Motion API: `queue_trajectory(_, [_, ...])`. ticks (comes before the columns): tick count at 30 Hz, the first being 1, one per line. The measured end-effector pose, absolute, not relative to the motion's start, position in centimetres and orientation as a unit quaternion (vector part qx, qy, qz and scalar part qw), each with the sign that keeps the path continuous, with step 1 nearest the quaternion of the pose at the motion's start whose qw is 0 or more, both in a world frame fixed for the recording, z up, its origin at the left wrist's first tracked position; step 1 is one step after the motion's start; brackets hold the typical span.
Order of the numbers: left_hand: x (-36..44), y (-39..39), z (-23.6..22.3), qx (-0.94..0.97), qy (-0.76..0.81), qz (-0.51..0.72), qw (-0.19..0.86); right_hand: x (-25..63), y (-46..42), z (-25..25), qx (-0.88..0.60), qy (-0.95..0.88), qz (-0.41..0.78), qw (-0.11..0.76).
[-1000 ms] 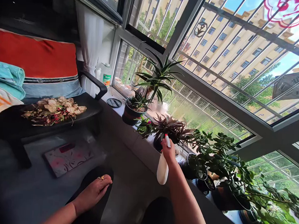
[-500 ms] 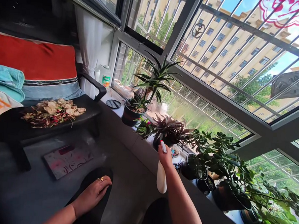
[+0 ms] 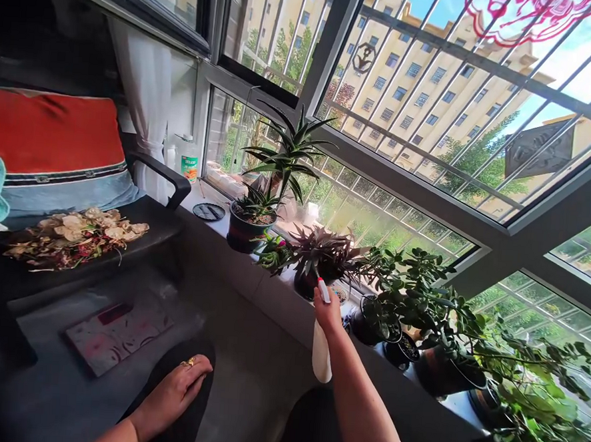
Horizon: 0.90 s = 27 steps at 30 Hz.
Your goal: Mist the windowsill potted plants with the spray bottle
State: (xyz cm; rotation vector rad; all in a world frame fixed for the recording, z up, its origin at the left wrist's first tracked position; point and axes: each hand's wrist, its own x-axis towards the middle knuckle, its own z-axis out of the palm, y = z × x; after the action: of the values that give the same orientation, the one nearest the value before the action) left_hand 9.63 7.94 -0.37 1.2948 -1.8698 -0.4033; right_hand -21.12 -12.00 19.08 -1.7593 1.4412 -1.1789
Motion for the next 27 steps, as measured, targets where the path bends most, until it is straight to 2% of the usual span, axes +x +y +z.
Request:
queue_trajectory(5, [9.7,7.9,-0.2,0.508,-0.750,-0.139,0.400,-23.0,-11.3,19.8,-0.642,0.539,-0.461,0.289])
queue_trajectory(11, [9.4,7.7,0.5,0.504,-0.752,-0.133,0.405,-25.6,-12.3,21.9,-0.601,0.542,-0.534,0.244])
queue_trajectory(19, [9.5,7.3,-1.2,0.520,-0.733,-0.138,0.417,-25.7,-10.2,19.6,-0.570,0.556,-0.550,0.252])
queue_trajectory(23, [9.0,5.9,-1.1,0.571,-0.631,-0.288,0.439,-24.2,-6.2,16.4,-0.561,0.528,-0.581,0.262])
queue_trajectory(27, [5.9,2.4,2.1,0.563,-0.500,-0.482,0.449,-22.5,-3.2,10.7,-0.562,0.527,-0.563,0.299])
